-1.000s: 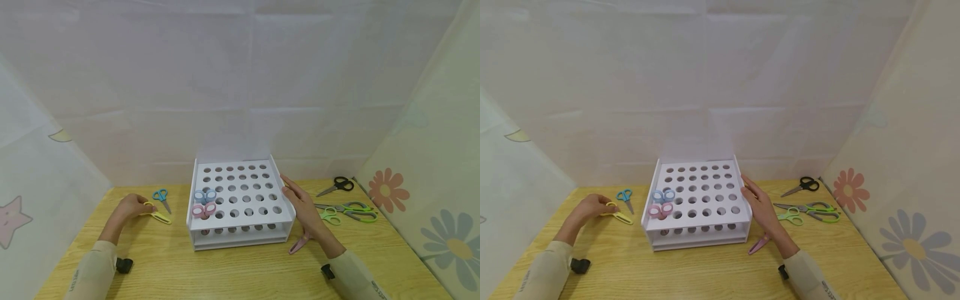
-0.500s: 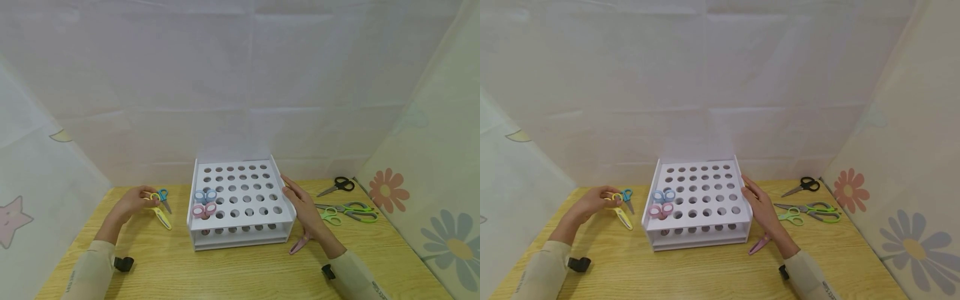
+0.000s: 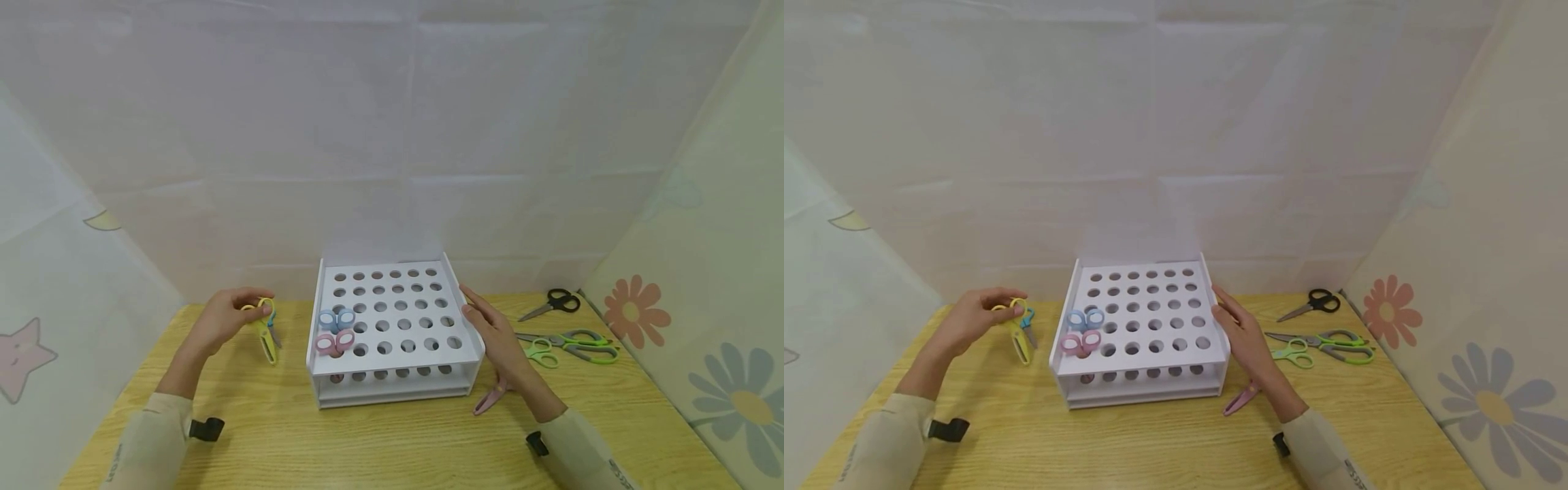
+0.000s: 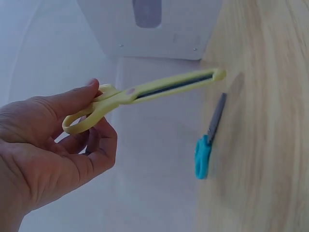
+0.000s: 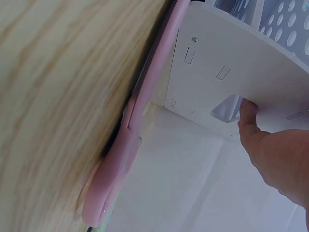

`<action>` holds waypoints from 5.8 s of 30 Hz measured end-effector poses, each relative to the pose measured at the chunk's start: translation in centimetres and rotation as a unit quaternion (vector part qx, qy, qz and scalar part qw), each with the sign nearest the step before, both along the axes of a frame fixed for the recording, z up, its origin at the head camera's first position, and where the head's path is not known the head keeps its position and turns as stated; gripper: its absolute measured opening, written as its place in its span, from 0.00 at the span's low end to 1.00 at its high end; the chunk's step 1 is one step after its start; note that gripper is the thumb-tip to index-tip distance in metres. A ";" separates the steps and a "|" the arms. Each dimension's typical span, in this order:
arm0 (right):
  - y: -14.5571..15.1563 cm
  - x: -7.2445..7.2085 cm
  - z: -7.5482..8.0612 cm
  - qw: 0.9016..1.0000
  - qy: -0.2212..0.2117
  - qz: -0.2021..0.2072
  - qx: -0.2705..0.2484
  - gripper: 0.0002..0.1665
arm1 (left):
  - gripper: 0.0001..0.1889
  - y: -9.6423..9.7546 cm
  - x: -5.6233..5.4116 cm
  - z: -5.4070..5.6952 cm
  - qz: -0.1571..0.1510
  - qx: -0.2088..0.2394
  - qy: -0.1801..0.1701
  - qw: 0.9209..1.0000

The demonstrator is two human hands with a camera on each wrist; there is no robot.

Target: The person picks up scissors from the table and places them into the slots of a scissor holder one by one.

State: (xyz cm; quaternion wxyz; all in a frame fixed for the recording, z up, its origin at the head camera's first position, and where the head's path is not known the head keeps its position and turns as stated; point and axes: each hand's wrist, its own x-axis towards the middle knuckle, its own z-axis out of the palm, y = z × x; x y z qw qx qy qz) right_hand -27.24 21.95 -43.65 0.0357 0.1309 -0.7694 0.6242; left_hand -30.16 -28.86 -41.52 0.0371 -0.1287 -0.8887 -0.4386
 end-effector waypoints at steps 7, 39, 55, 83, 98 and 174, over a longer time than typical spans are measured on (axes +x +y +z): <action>0.0 0.0 0.0 1.000 0.006 -0.002 0.006 0.33 | 0.19 1.3 1.1 1.8 -0.004 -0.011 0.021 1.000; 0.0 0.0 -0.2 1.000 0.007 0.004 0.007 0.32 | 0.10 8.6 9.6 9.5 -0.049 0.055 0.123 0.990; -0.3 -0.2 -0.3 1.000 0.014 -0.003 0.013 0.30 | 0.09 12.4 7.7 8.2 -0.076 0.117 0.170 0.976; -0.2 -0.7 -0.3 1.000 0.019 -0.002 0.022 0.31 | 0.10 17.7 5.6 5.9 -0.164 -0.072 0.254 0.950; 0.0 -0.5 -0.3 0.999 0.028 -0.005 0.030 0.30 | 0.08 18.0 5.5 5.3 -0.178 -0.149 0.210 0.950; 0.3 -0.6 -0.5 1.000 0.009 0.004 0.028 0.31 | 0.31 3.7 -4.1 -2.9 0.093 -0.015 0.087 0.992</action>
